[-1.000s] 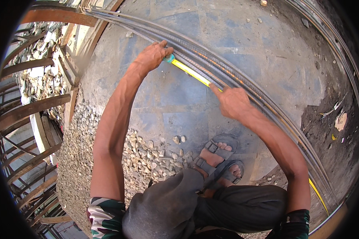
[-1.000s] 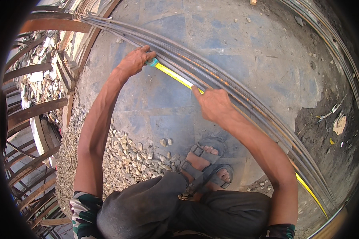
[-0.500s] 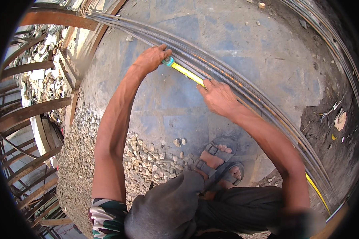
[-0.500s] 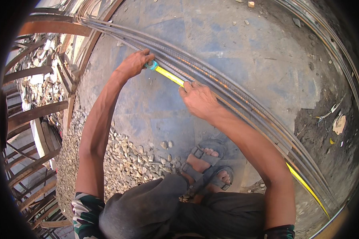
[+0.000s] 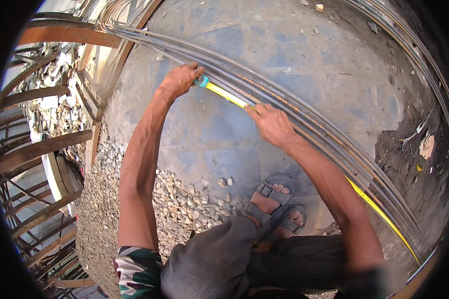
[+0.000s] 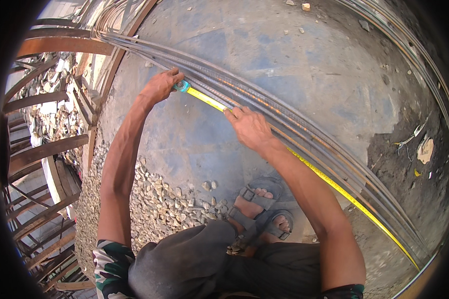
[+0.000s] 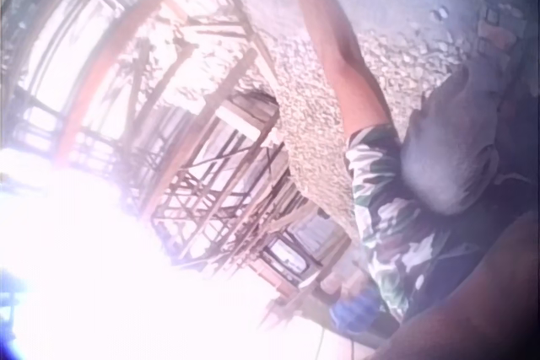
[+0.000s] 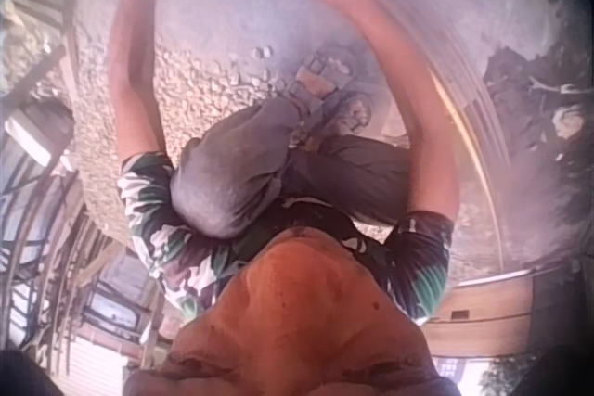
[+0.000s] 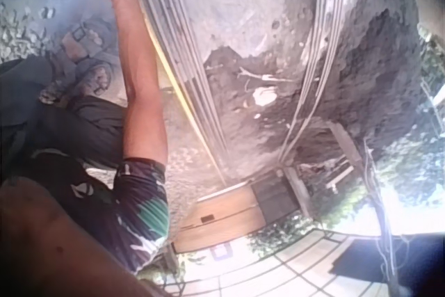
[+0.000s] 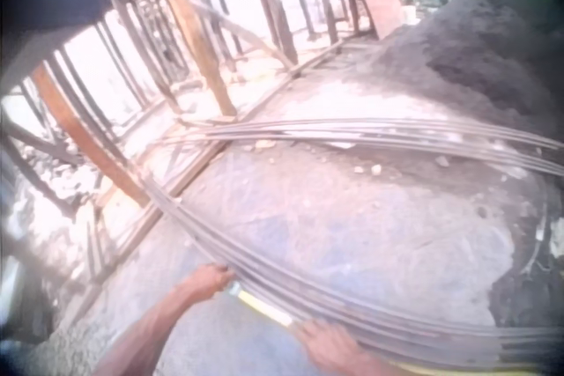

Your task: The person measures and marks long metal rebars on the ground using a measuring tape and a small white marking tool.

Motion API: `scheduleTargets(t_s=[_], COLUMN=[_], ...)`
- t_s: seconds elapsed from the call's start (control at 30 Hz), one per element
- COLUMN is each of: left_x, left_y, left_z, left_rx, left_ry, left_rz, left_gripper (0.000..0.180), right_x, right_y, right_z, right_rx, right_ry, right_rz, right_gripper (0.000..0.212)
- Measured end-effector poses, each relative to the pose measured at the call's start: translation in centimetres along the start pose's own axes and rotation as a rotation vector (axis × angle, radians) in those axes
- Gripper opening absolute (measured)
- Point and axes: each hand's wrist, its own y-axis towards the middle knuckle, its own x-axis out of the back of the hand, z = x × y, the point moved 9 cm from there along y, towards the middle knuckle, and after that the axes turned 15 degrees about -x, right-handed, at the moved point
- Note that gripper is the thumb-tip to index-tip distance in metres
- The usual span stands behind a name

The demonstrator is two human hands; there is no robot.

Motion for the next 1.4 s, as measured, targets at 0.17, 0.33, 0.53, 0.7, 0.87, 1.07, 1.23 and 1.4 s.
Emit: scheduleTargets(t_s=[0.17,0.33,0.53,0.7,0.87,1.07,1.23,1.4], left_x=[-0.3,-0.9,-1.2,-1.3,-1.4,-1.4,-1.8,-2.4], left_y=[-0.5,-0.8,-0.8,-0.8,-1.0,-0.9,-1.0,-1.7], left_z=[1.4,2.1,2.0,2.1,2.6,3.0,3.3,4.5], left_rx=[0.036,0.04,0.043,0.057,0.058,-0.009,0.002,-0.073], left_ry=[0.03,0.089,0.109,0.122,0.09,0.01,-0.023,0.044], left_rz=[0.033,0.03,0.041,0.063,0.045,-0.009,0.045,-0.085], left_gripper=[0.031,0.031,0.035,0.036,0.035,0.032,0.041,0.049], right_x=[-0.4,-0.3,0.2,1.0,2.5,4.1,0.6,-0.3], right_y=[-0.1,-0.5,-1.3,-2.9,-8.2,-20.9,-31.3,-36.3], right_z=[-0.4,-0.4,-0.7,-1.3,-3.3,-7.4,-12.0,-13.9], right_rx=[-0.051,-0.046,-0.06,-0.071,0.012,-0.101,-0.459,-0.86], right_ry=[-0.007,0.0,0.007,-0.001,-0.035,0.015,0.147,0.305], right_rz=[0.045,0.01,0.003,-0.023,-0.013,0.231,0.136,-0.181], right_gripper=[0.051,0.049,0.046,0.042,0.039,0.02,0.018,0.021])
